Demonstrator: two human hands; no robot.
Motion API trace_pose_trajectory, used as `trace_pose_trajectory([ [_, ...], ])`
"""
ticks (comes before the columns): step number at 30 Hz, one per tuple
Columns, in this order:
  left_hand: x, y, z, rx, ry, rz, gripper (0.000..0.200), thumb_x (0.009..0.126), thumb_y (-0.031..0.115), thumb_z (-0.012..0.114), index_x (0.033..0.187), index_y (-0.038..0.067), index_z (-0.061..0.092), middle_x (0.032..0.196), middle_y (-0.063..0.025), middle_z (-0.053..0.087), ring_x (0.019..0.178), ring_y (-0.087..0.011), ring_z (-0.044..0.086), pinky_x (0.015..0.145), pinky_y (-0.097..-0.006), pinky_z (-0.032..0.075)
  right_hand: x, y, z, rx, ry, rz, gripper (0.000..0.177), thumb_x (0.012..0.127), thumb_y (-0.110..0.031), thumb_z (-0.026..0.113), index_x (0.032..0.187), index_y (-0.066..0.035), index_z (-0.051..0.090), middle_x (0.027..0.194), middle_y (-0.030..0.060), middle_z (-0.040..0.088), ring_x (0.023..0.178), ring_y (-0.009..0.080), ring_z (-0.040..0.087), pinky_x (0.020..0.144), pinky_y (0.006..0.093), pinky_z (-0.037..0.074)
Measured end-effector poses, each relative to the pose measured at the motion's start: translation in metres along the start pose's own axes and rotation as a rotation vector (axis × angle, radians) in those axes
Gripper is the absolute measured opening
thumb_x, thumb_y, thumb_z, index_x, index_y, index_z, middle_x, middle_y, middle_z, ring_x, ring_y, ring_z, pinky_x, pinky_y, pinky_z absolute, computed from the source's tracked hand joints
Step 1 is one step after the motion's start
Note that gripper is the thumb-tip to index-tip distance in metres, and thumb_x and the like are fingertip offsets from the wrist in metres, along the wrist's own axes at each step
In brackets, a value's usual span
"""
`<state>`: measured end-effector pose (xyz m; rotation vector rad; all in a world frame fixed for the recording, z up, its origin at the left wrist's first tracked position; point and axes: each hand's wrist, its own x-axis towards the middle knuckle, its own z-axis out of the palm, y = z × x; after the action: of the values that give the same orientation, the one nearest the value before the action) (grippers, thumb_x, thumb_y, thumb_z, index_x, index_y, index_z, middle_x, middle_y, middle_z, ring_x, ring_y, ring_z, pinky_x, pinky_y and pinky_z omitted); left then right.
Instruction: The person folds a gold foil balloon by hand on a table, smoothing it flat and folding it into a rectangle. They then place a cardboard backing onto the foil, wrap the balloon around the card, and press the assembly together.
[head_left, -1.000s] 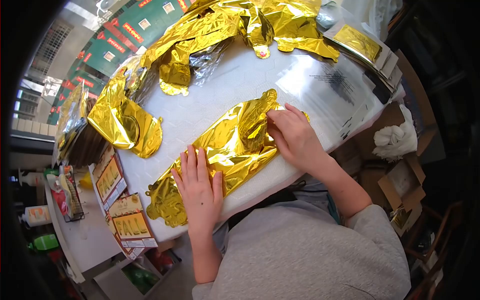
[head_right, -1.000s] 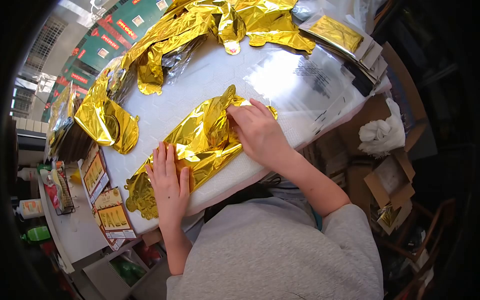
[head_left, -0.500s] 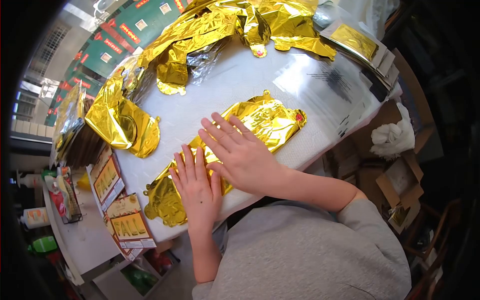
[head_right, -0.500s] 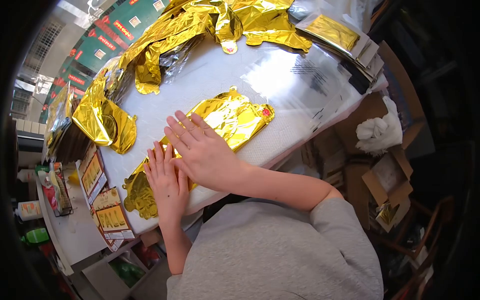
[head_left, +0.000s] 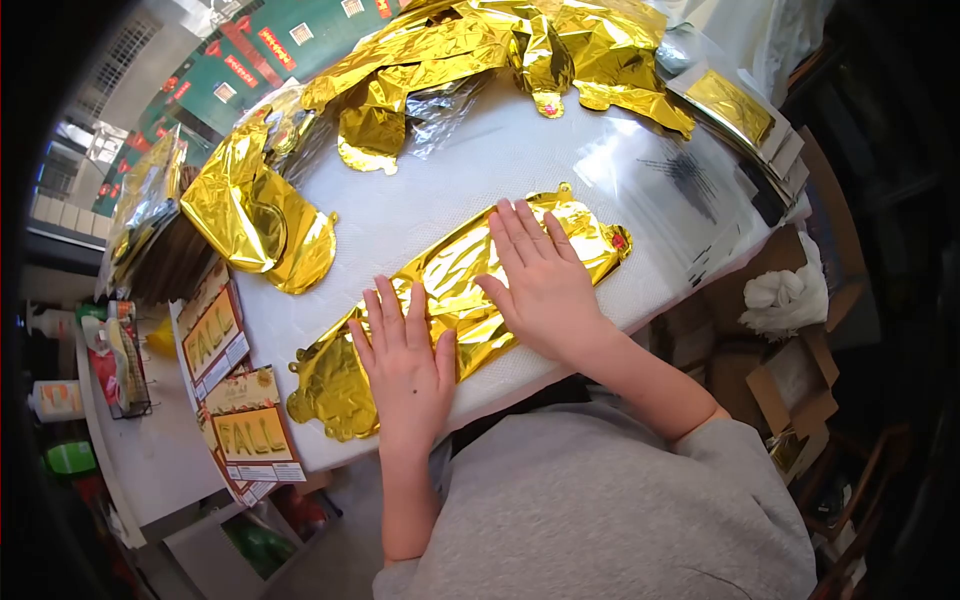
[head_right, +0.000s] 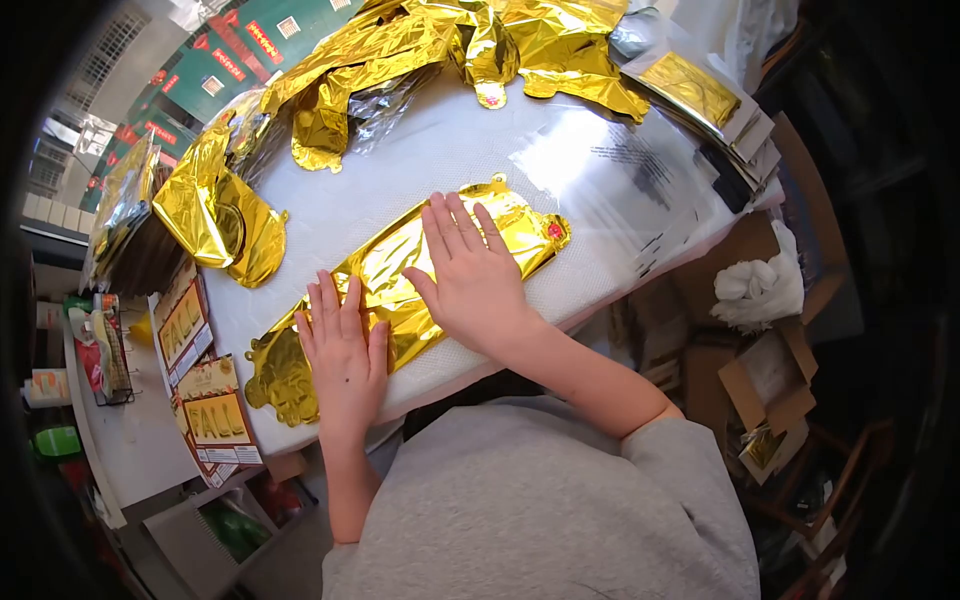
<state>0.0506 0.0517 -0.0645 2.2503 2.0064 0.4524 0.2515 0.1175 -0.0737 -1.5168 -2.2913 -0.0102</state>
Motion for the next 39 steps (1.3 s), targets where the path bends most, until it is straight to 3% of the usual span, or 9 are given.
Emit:
trace_pose_trajectory([
  [5,0.000,-0.001,0.002,0.002,0.007,0.011,0.059,0.108,0.033,0.055,0.161,0.010,0.043,0.173,-0.0227,0.027,0.162,-0.0416,0.022,0.129,-0.0609,0.011,0.017,-0.021,0.003,0.149,0.000,-0.151,0.070,0.109,-0.045,0.049,0.155,0.007,0.045,0.165,0.0232,0.043,0.157,0.0354,0.036,0.131,0.0494,0.021],
  [11,-0.001,-0.003,0.006,-0.008,0.048,0.031,0.060,0.108,0.034,0.055,0.162,0.010,0.043,0.173,-0.0239,0.027,0.160,-0.0439,0.023,0.129,-0.0620,0.012,0.020,0.000,0.002,-0.041,-0.044,0.054,0.070,0.110,-0.041,0.050,0.158,0.007,0.040,0.168,0.0237,0.037,0.159,0.0353,0.032,0.131,0.0495,0.021],
  [17,-0.001,-0.002,0.006,-0.033,0.075,0.009,0.063,0.106,0.035,0.058,0.161,0.009,0.044,0.173,-0.0248,0.026,0.160,-0.0441,0.025,0.128,-0.0621,0.014,0.000,-0.029,-0.012,0.106,-0.080,-0.205,0.064,0.108,-0.032,0.051,0.160,0.004,0.040,0.171,0.0191,0.034,0.160,0.0348,0.031,0.130,0.0509,0.022],
  [21,-0.001,-0.006,0.006,-0.060,0.085,0.005,0.063,0.106,0.034,0.059,0.161,0.010,0.044,0.172,-0.0252,0.028,0.160,-0.0430,0.026,0.129,-0.0614,0.014,-0.004,-0.025,0.001,0.090,-0.123,-0.183,0.062,0.107,-0.029,0.051,0.161,0.000,0.041,0.171,0.0162,0.036,0.160,0.0324,0.031,0.130,0.0491,0.022],
  [24,-0.001,-0.013,-0.007,-0.463,0.152,-0.004,0.058,0.108,0.030,0.056,0.159,0.005,0.045,0.170,-0.0261,0.032,0.159,-0.0412,0.029,0.129,-0.0610,0.016,-0.003,-0.026,0.000,0.072,-0.131,-0.195,0.063,0.107,-0.029,0.050,0.162,0.000,0.039,0.170,0.0168,0.037,0.159,0.0321,0.032,0.130,0.0481,0.022],
  [27,-0.006,-0.032,-0.020,-0.564,0.269,-0.087,0.055,0.109,0.027,0.054,0.159,0.005,0.045,0.168,-0.0239,0.038,0.157,-0.0408,0.033,0.129,-0.0601,0.015,-0.003,-0.025,-0.001,0.063,-0.136,-0.194,0.063,0.107,-0.029,0.049,0.162,0.000,0.038,0.170,0.0171,0.038,0.159,0.0320,0.032,0.130,0.0480,0.022],
  [29,-0.015,-0.038,-0.034,-0.420,0.226,-0.106,0.051,0.110,0.021,0.050,0.158,0.005,0.047,0.166,-0.0211,0.043,0.158,-0.0381,0.034,0.130,-0.0577,0.012,-0.003,-0.025,-0.001,0.061,-0.136,-0.194,0.063,0.107,-0.029,0.049,0.162,0.000,0.038,0.170,0.0173,0.038,0.159,0.0319,0.032,0.130,0.0480,0.022],
  [34,-0.025,-0.054,-0.017,0.065,0.074,-0.194,0.060,0.110,0.031,0.050,0.165,0.010,0.039,0.174,-0.0167,0.029,0.161,-0.0378,0.025,0.130,-0.0603,0.010,-0.003,-0.025,0.001,0.053,-0.133,-0.192,0.063,0.107,-0.029,0.049,0.163,0.000,0.038,0.170,0.0170,0.037,0.159,0.0317,0.032,0.130,0.0477,0.022],
  [39,-0.024,-0.059,-0.012,0.096,0.096,-0.185,0.064,0.108,0.036,0.055,0.165,0.010,0.040,0.175,-0.0185,0.026,0.161,-0.0389,0.026,0.127,-0.0648,0.014,-0.004,-0.025,-0.001,0.050,-0.137,-0.184,0.064,0.107,-0.029,0.048,0.163,-0.001,0.037,0.170,0.0169,0.037,0.159,0.0312,0.032,0.130,0.0473,0.022],
])
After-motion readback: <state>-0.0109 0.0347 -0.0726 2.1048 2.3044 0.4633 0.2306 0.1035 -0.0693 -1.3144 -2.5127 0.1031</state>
